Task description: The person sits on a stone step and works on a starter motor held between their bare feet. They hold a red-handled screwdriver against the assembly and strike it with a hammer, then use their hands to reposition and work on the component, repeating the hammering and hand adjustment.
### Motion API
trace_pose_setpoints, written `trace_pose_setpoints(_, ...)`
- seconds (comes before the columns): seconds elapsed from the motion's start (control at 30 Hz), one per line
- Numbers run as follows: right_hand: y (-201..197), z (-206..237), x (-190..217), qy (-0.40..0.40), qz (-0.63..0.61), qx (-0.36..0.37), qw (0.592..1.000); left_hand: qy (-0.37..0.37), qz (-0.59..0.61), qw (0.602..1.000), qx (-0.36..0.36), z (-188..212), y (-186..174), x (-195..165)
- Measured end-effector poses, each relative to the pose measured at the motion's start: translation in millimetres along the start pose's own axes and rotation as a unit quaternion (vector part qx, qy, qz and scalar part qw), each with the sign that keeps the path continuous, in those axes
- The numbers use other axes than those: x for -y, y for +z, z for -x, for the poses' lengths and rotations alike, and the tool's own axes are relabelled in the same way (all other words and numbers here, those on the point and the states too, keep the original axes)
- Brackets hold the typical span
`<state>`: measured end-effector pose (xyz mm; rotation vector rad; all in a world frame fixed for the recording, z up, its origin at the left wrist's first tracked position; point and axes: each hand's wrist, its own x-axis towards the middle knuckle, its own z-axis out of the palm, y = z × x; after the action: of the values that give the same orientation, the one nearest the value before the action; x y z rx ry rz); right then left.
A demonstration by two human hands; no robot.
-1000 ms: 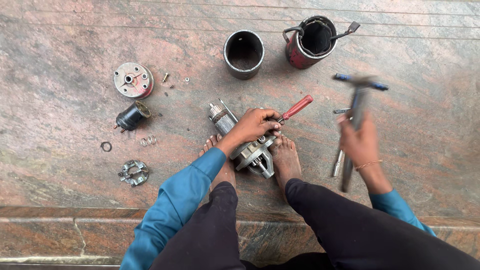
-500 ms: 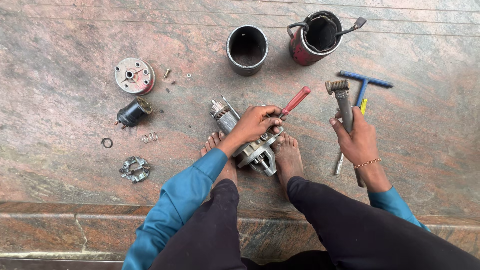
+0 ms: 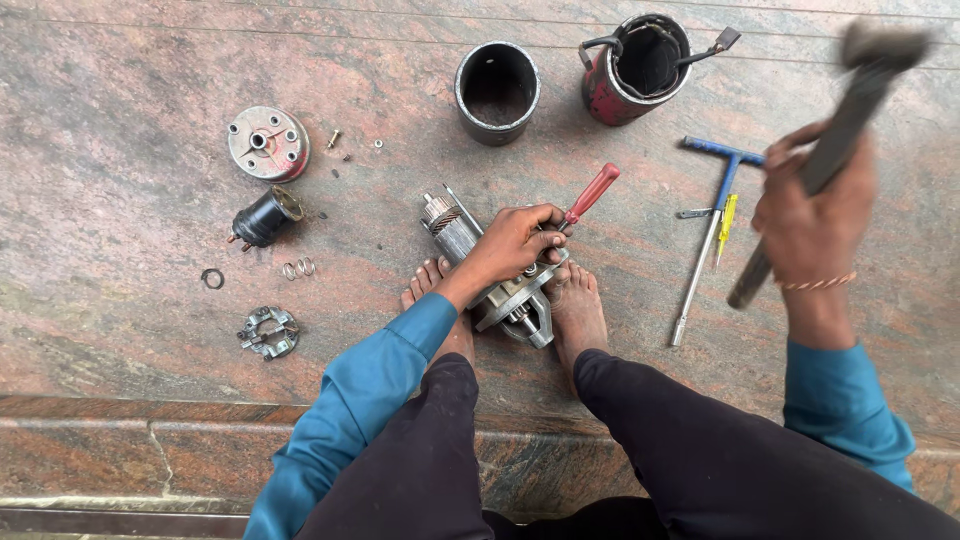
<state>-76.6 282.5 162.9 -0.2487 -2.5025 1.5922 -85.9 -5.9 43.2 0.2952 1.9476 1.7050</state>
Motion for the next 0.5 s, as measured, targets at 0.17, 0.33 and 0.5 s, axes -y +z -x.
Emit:
trace_pose_setpoints(0.17,7,-16,8,0.071,-0.141,0.036,0.987,-0.001,0.004,1.0,-0.01,2,-1,-5)
trace_pose_setpoints(0.33,10,-18,2,-0.039,0.18,0.119,0.976,0.005,-0.011,1.0,-0.024,2,-4,-8)
trace_pose_setpoints(0.5,11,-26,4,0.009,0.17,0.087,0.982,-0.021,-0.02,0.999,-0.013,2,-5,-10)
